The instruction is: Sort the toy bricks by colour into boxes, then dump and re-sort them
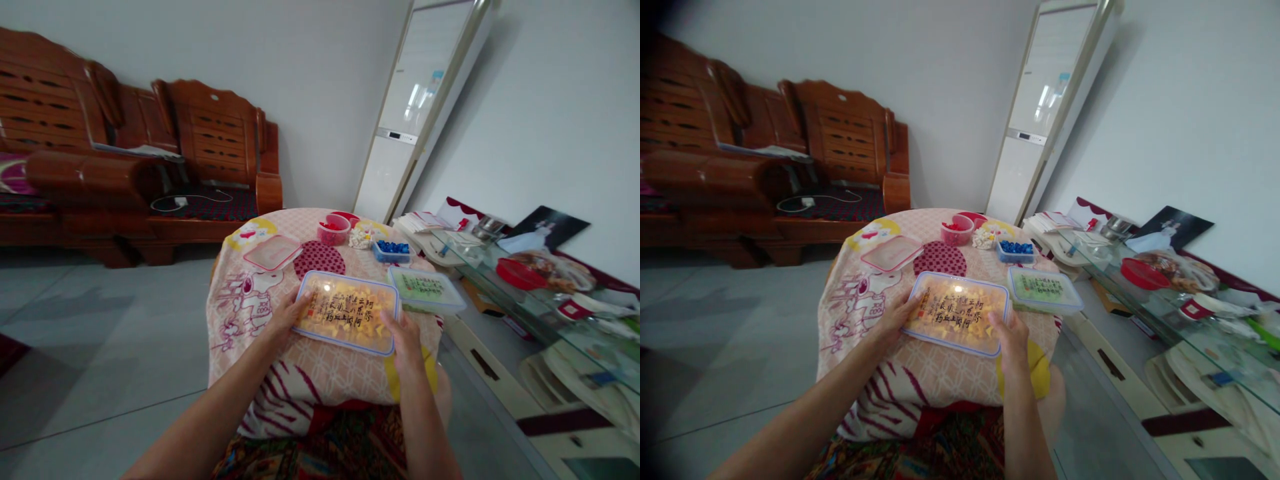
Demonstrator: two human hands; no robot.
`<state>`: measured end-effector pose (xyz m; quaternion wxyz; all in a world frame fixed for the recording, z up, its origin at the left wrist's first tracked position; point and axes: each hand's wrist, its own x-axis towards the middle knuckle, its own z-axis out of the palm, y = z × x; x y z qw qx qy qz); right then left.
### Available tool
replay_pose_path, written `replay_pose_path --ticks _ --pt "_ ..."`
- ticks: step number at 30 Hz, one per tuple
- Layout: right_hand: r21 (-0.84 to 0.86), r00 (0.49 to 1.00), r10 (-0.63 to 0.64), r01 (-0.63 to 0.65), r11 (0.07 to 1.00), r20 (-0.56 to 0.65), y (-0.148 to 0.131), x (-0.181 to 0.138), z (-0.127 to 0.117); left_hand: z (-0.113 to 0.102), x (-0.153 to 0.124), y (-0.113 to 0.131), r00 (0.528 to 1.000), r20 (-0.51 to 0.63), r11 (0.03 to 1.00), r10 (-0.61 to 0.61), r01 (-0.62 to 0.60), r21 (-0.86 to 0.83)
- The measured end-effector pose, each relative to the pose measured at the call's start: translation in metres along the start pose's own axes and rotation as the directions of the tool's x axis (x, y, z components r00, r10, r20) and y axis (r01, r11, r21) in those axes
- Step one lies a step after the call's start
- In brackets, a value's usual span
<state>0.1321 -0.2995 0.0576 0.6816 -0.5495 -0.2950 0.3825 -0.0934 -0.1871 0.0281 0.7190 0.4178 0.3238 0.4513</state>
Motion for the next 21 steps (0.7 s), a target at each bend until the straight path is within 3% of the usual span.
replay_pose_path --ticks 5,9,14,21 --pt "-0.024 0.993 -0.112 0.113 0.993 0.019 0.005 -0.003 -0.003 -0.001 -0.002 0.002 1.0 0.012 0.999 -0.009 0.009 0.032" --pt "-0.033 0.984 -0.156 0.159 0.987 0.088 0.013 -0.001 -0.015 -0.001 -0.005 0.003 0.998 -0.019 0.992 0.065 -0.062 0.111" --pt "0.001 0.982 -0.127 0.128 0.992 0.14 0.021 0.0 -0.029 0.002 -0.008 0.009 0.976 0.02 0.937 0.216 -0.213 0.278" --pt "-0.066 0.99 -0.116 0.122 0.99 0.081 0.036 0.004 -0.031 0.009 -0.012 0.012 0.964 0.047 0.886 0.26 -0.258 0.385"
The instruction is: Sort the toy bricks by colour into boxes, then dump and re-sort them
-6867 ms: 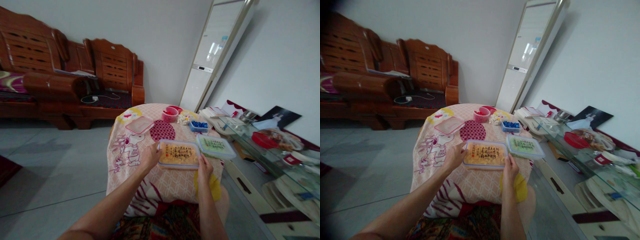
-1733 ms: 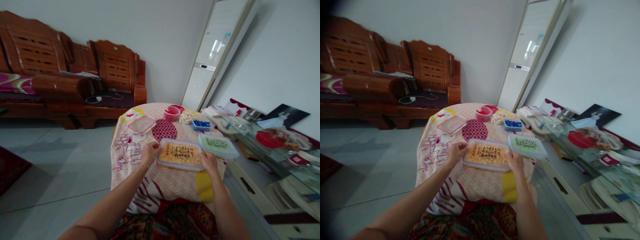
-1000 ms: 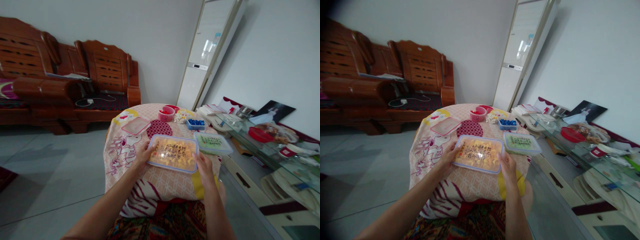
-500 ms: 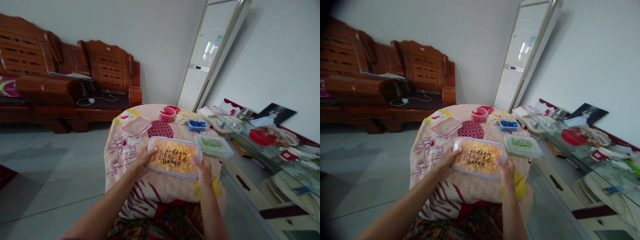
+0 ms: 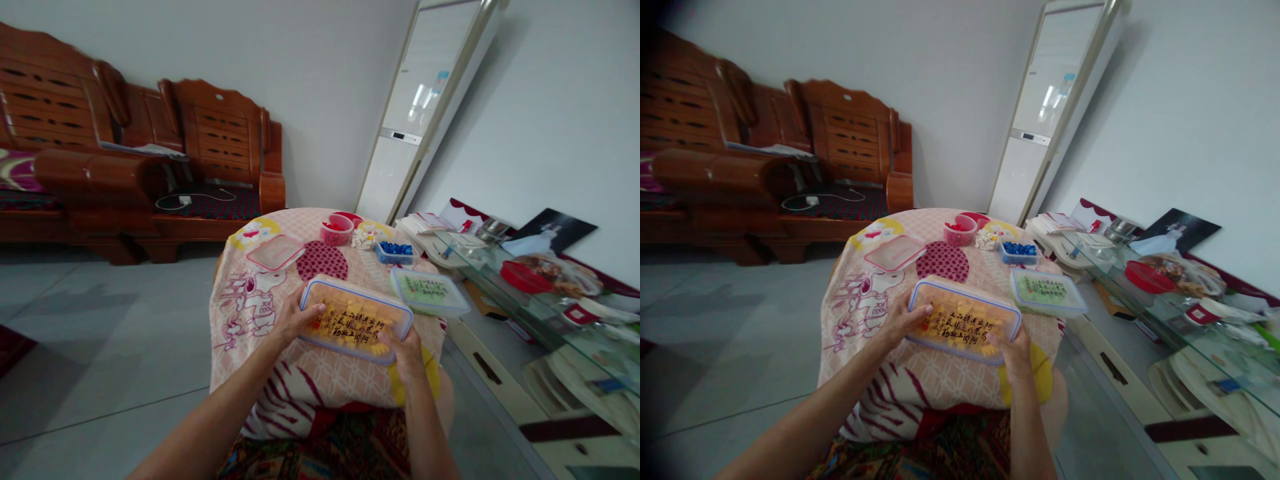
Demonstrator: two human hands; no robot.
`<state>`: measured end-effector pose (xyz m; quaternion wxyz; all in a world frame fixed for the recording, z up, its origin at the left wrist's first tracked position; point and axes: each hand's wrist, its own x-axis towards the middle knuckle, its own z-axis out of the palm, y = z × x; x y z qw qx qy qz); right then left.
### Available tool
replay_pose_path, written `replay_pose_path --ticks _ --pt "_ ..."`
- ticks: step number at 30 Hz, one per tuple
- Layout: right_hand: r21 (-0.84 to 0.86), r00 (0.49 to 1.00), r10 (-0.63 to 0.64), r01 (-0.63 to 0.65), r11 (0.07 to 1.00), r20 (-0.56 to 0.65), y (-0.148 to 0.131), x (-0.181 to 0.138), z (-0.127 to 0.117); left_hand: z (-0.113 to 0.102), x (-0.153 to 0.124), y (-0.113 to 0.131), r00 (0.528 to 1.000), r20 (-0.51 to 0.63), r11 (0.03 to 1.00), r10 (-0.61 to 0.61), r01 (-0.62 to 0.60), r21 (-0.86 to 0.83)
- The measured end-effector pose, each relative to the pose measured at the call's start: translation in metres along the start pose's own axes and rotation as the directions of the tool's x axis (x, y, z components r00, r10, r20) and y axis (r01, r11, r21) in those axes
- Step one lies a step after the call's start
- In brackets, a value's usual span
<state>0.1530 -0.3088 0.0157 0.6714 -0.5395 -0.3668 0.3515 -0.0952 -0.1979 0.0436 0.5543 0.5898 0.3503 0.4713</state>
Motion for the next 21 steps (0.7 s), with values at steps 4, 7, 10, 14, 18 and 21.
replay_pose_path --ticks 4,7,10,14,18,21 --pt "0.032 1.0 -0.008 0.009 0.999 -0.027 0.005 -0.002 0.0 0.001 -0.002 -0.001 0.998 -0.044 0.998 0.04 -0.037 0.054" --pt "0.028 0.999 0.004 -0.003 1.0 -0.04 0.006 -0.003 0.0 0.003 -0.002 -0.003 0.999 -0.039 0.997 0.025 -0.023 0.067" --pt "0.012 0.997 -0.001 0.002 1.0 -0.074 0.009 0.0 0.0 0.006 -0.001 -0.006 0.998 -0.06 0.999 -0.012 0.015 0.047" --pt "-0.02 0.992 0.002 -0.004 1.0 -0.125 0.013 0.004 0.002 0.008 -0.002 -0.013 0.995 -0.096 0.997 -0.034 0.027 -0.079" --pt "-0.011 0.983 0.03 -0.032 0.999 -0.182 0.016 0.004 0.001 0.007 -0.003 -0.024 0.981 -0.154 0.983 -0.119 0.095 -0.158" --pt "-0.003 0.984 0.033 -0.034 0.999 -0.174 0.018 0.004 -0.001 0.007 0.0 -0.031 0.953 -0.233 0.979 -0.194 0.171 -0.115"
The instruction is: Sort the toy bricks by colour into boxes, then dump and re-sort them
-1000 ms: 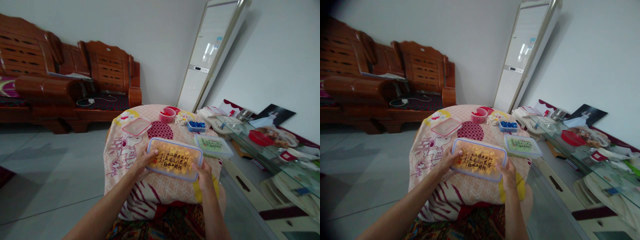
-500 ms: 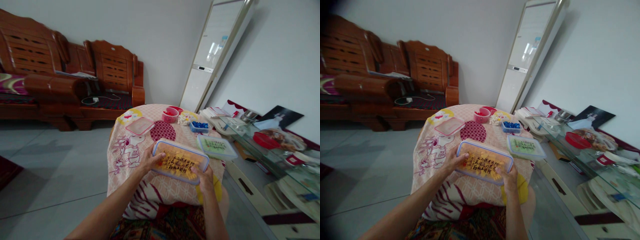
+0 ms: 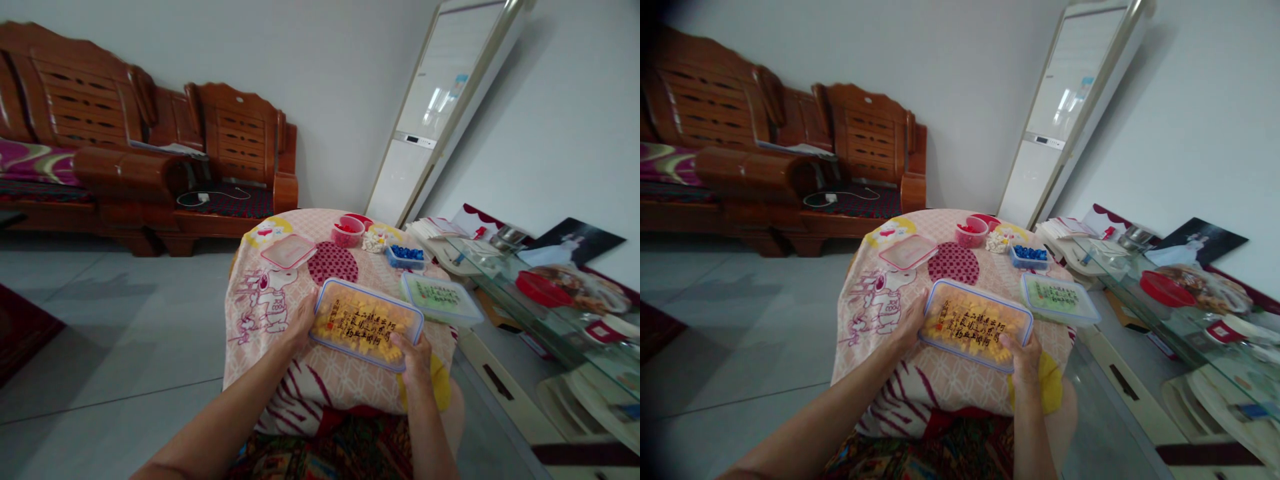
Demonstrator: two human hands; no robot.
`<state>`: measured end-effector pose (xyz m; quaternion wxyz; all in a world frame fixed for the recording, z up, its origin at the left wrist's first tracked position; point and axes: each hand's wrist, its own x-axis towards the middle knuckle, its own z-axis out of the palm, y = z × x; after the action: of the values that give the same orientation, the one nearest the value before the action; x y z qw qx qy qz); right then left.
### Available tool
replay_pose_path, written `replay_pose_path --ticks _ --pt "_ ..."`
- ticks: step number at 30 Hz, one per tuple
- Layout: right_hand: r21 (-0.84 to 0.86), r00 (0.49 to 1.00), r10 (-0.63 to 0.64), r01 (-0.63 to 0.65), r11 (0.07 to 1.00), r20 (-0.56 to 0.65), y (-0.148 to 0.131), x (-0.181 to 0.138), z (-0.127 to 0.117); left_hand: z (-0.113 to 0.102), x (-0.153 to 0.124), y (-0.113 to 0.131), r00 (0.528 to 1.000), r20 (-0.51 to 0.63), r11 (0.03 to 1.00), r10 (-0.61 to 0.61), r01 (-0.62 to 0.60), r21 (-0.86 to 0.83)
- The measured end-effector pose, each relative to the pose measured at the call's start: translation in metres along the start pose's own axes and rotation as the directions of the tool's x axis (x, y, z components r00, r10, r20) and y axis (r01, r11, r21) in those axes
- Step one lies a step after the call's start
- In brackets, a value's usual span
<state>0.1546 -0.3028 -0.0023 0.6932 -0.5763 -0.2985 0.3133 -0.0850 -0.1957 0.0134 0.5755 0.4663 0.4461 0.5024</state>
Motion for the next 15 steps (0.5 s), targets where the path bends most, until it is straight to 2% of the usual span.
replay_pose_path --ticks 2,4,6,7,10,15 --pt "-0.009 1.0 -0.007 0.008 1.0 0.014 0.002 0.001 -0.002 0.002 0.003 0.0 0.999 -0.031 0.999 -0.01 0.011 0.045" --pt "-0.02 1.0 -0.013 0.013 1.0 0.018 0.004 0.003 -0.003 0.003 0.006 0.002 1.0 0.016 0.999 -0.006 0.006 0.042" --pt "-0.025 1.0 -0.012 0.012 1.0 0.016 0.004 0.003 -0.003 0.003 0.007 0.008 0.998 0.051 0.999 0.042 -0.044 0.033" --pt "-0.021 1.0 -0.009 0.009 1.0 0.018 0.004 0.004 -0.003 0.002 0.007 0.011 0.995 0.031 0.994 0.094 -0.096 0.053" --pt "-0.01 1.0 -0.008 0.008 1.0 0.029 0.003 0.003 -0.002 -0.002 0.008 0.019 0.957 -0.085 0.938 0.279 -0.252 0.239" --pt "-0.063 0.999 -0.03 0.031 0.998 0.017 0.0 0.003 0.0 -0.004 0.002 0.028 0.912 -0.16 0.792 0.379 -0.23 0.565"
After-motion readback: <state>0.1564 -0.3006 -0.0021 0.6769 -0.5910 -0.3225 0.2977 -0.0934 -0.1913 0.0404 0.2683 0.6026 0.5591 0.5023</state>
